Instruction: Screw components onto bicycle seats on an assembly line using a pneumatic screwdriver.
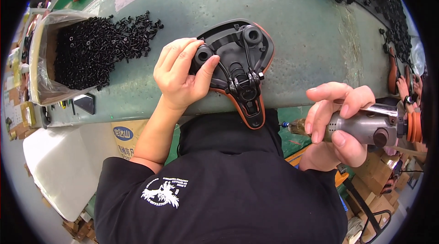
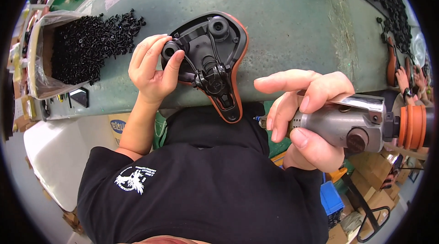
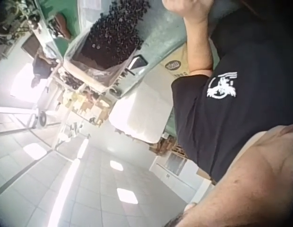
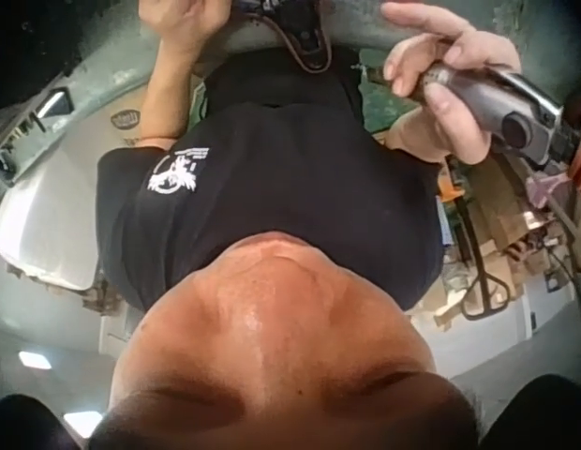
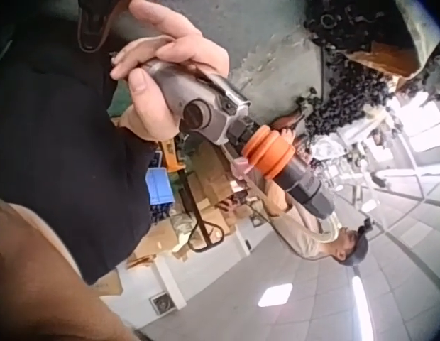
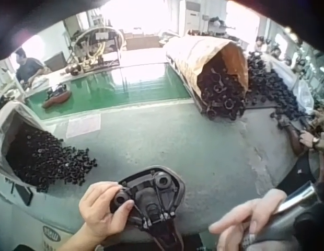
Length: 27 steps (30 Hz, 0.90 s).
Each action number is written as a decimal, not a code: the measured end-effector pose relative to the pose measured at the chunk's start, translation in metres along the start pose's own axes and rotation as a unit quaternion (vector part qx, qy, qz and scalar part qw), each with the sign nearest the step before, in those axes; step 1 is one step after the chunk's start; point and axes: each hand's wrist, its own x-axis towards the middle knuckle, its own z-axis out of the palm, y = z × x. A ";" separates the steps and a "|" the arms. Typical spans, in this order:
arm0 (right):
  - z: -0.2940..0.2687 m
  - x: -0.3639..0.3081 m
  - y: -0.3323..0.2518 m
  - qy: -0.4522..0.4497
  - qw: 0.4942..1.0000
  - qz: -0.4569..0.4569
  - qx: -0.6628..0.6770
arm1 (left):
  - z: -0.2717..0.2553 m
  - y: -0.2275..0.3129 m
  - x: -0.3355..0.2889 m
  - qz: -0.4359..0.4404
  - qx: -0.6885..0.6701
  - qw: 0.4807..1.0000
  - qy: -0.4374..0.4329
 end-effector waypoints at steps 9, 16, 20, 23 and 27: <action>-0.014 -0.010 -0.006 -0.013 0.995 -0.098 0.033 | -0.014 0.020 0.051 -0.020 0.003 0.988 -0.154; -0.004 -0.008 -0.015 0.019 0.990 -0.137 -0.014 | 0.033 0.034 0.090 0.059 0.044 0.954 -0.292; -0.003 -0.009 -0.018 0.006 0.993 -0.117 -0.018 | 0.036 0.032 0.086 0.049 0.040 0.962 -0.265; -0.002 -0.005 -0.015 -0.001 0.991 -0.131 -0.009 | 0.034 0.034 0.083 -0.010 0.050 0.960 -0.275; 0.002 0.001 -0.008 -0.018 0.982 -0.188 -0.006 | 0.009 0.025 0.087 0.010 -0.005 0.956 -0.293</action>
